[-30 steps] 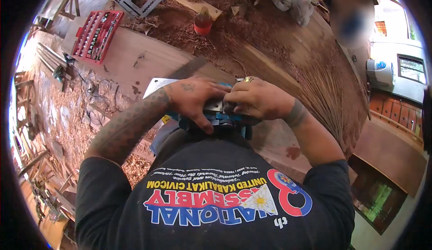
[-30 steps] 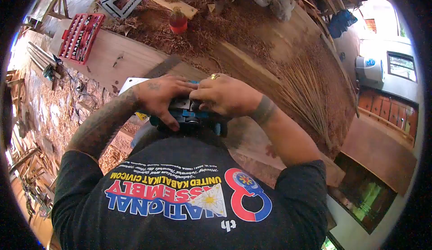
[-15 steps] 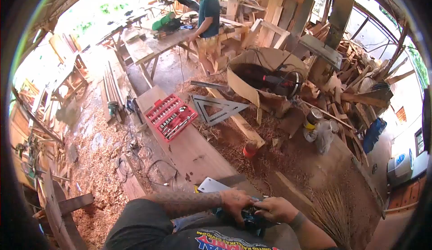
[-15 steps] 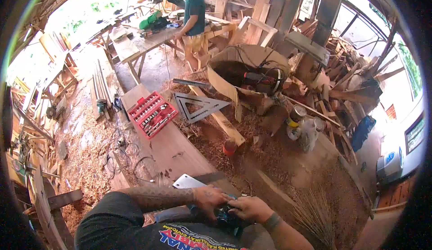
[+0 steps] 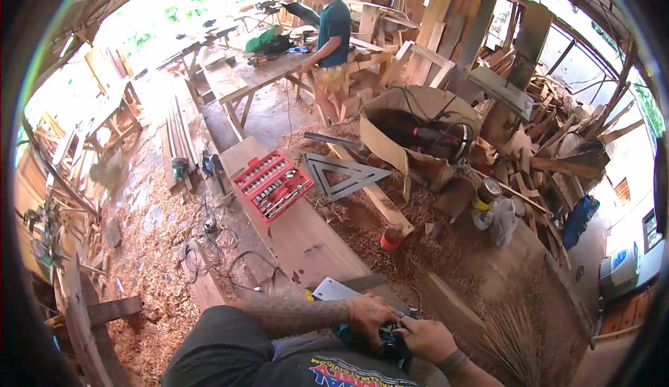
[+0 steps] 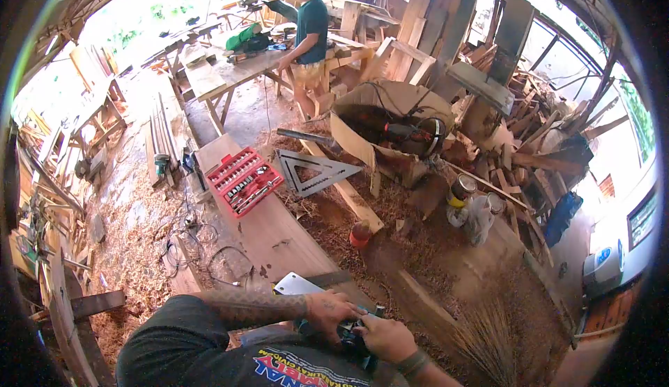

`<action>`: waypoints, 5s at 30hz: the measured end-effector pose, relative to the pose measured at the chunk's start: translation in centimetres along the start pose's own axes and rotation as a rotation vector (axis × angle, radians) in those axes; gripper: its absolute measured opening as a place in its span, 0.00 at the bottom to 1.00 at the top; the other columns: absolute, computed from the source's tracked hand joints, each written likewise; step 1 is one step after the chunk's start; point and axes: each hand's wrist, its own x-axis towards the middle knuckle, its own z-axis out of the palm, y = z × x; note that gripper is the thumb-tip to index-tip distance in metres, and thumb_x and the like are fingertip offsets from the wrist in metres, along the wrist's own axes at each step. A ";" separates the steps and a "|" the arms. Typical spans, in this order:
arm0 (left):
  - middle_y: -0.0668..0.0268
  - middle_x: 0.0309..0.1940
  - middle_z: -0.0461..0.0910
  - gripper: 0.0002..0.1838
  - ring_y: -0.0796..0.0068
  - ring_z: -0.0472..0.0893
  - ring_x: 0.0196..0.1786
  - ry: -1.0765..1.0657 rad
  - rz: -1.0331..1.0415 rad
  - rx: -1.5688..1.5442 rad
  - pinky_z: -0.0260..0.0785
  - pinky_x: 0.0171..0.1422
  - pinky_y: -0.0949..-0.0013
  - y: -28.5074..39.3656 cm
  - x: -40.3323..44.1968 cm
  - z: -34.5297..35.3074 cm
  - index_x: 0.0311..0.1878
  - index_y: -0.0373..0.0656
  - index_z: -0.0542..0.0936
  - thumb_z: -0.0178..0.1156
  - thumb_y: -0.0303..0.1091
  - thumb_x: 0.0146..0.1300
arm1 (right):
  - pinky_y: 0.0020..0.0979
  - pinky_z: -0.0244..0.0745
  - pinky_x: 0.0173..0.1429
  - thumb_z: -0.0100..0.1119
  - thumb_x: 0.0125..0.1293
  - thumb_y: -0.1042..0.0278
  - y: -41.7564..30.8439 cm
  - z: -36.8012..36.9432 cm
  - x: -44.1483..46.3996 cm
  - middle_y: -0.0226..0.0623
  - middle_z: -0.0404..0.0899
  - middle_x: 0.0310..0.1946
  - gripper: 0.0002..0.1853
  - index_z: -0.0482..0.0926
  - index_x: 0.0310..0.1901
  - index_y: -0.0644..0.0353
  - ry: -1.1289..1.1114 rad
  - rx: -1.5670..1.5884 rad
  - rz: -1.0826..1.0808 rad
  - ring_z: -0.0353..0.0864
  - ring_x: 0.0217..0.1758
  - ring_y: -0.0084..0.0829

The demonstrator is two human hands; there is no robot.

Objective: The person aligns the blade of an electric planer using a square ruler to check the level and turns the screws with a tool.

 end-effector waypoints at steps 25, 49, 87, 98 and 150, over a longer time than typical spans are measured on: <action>0.59 0.79 0.80 0.51 0.41 0.76 0.79 0.057 0.023 -0.067 0.66 0.83 0.38 0.1 -0.1 0.4 0.79 0.58 0.81 0.80 0.65 0.49 | 0.52 0.87 0.43 0.62 0.81 0.48 2.4 3.1 -0.4 0.46 0.90 0.40 0.18 0.86 0.61 0.51 0.112 -0.111 -0.062 0.92 0.42 0.52; 0.55 0.64 0.91 0.51 0.43 0.88 0.66 0.133 0.038 -0.157 0.75 0.76 0.45 0.5 -0.8 0.2 0.76 0.55 0.84 0.85 0.61 0.45 | 0.47 0.86 0.61 0.72 0.72 0.63 6.4 1.8 1.7 0.49 0.92 0.51 0.24 0.89 0.69 0.52 0.096 0.337 -0.509 0.93 0.53 0.52; 0.58 0.83 0.74 0.54 0.43 0.73 0.83 0.136 0.023 -0.071 0.63 0.85 0.35 0.2 -0.1 1.6 0.77 0.57 0.83 0.83 0.68 0.44 | 0.42 0.85 0.61 0.76 0.72 0.51 5.4 0.0 1.8 0.50 0.93 0.47 0.22 0.92 0.56 0.61 -0.092 0.449 -0.159 0.92 0.52 0.47; 0.59 0.88 0.68 0.59 0.42 0.69 0.85 0.036 -0.040 -0.014 0.58 0.88 0.34 0.9 -0.2 0.8 0.83 0.57 0.77 0.83 0.68 0.45 | 0.40 0.85 0.59 0.69 0.78 0.45 6.0 1.4 1.4 0.49 0.93 0.45 0.23 0.92 0.60 0.56 -0.087 0.493 -0.156 0.94 0.50 0.38; 0.52 0.83 0.74 0.61 0.40 0.76 0.78 0.224 0.080 0.012 0.65 0.84 0.39 -0.5 -0.1 2.1 0.80 0.49 0.79 0.82 0.73 0.44 | 0.52 0.83 0.56 0.64 0.80 0.55 3.6 2.0 -0.8 0.53 0.90 0.47 0.15 0.89 0.55 0.58 0.237 0.353 -0.079 0.89 0.53 0.59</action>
